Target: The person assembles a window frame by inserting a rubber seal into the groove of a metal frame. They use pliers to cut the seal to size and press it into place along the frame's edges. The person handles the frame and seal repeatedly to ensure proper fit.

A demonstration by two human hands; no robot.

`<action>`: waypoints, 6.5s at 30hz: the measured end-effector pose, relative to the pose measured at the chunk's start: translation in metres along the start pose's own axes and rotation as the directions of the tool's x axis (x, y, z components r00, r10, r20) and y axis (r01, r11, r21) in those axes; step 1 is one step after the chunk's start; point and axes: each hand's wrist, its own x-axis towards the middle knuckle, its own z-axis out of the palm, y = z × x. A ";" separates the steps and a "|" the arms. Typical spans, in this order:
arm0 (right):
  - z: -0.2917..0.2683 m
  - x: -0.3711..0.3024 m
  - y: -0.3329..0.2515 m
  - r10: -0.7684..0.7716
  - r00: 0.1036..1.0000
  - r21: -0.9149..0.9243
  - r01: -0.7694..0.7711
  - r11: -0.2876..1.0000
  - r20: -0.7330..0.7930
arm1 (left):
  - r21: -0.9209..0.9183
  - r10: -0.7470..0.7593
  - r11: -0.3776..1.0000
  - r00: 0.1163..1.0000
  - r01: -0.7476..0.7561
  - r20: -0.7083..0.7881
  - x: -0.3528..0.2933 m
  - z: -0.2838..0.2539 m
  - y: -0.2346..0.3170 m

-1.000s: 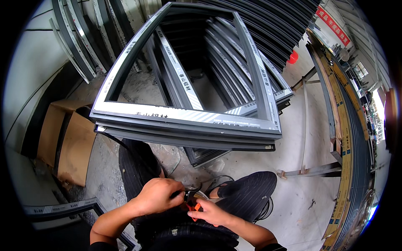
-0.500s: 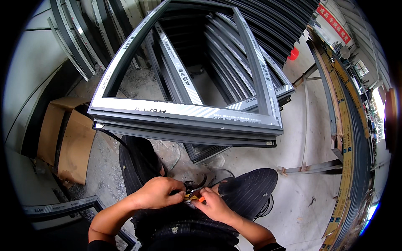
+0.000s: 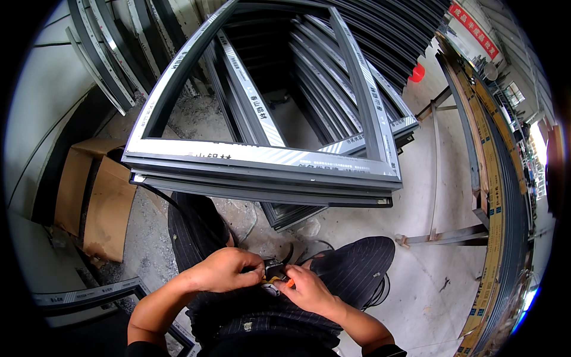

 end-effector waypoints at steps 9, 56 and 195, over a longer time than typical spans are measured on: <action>-0.035 -0.055 0.026 0.310 0.882 -0.238 -0.235 0.942 0.355 | 0.138 0.167 0.982 0.927 -0.127 -0.336 -0.007 -0.013 0.027; -0.079 0.026 0.028 0.201 0.855 0.485 0.067 0.872 -0.478 | 0.950 0.817 0.294 0.543 -0.105 -0.193 0.104 -0.002 0.045; -0.088 0.084 -0.041 -0.103 0.860 0.126 0.190 0.974 -0.500 | -0.565 -0.497 0.569 0.298 -0.597 -0.815 -0.026 -0.072 -0.078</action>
